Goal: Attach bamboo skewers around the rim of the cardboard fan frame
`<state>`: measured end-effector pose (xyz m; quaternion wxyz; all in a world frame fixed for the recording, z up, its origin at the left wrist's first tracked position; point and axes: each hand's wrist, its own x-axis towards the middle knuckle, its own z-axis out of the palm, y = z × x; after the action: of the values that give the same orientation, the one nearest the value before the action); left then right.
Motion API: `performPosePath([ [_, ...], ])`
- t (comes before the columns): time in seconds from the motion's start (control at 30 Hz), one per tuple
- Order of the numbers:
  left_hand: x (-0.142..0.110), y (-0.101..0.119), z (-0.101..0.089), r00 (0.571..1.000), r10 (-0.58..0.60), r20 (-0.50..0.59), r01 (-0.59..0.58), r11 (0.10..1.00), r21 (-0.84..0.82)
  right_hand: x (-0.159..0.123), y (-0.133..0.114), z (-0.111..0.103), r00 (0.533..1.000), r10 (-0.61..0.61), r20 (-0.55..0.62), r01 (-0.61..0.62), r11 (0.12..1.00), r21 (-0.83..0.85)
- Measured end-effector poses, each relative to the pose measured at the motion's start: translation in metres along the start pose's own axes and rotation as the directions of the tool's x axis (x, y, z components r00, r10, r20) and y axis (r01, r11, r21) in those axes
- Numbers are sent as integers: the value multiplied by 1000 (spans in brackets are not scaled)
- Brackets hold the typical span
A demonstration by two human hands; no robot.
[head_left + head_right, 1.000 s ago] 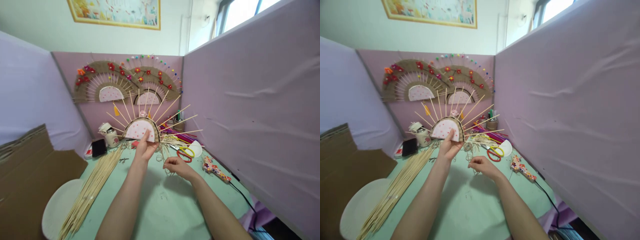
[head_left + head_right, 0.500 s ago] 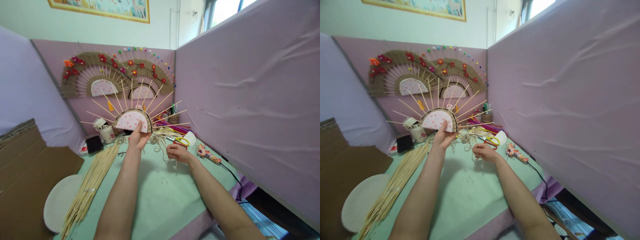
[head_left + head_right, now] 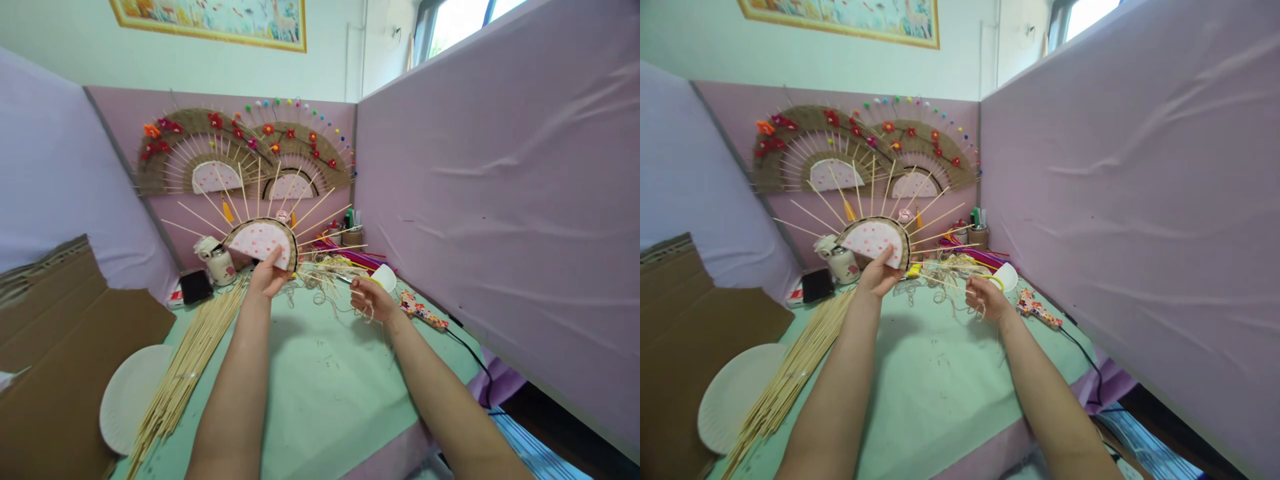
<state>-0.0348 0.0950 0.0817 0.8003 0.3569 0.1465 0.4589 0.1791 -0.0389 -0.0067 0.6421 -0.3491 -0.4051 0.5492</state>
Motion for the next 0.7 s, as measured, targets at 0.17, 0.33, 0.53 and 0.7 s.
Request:
performPosePath([
  [0.17, 1, 3, -6, 995, 64, -78, -63, 998, 8, -2, -1, 3, 1000, -8, -10, 7, 997, -75],
  [0.33, 3, 6, -10, 989, 113, -91, -112, 994, 12, 1, 0, 5, 996, -71, -60, 65, 993, -103],
  [0.53, 6, 2, -2, 973, 171, -157, -193, 972, -134, 3, 12, 8, 1000, -1, 23, 5, 985, -174],
  [0.7, 3, -7, 15, 982, 119, -149, -155, 952, -264, 5, 31, 21, 949, 227, 217, -120, 901, -417],
])
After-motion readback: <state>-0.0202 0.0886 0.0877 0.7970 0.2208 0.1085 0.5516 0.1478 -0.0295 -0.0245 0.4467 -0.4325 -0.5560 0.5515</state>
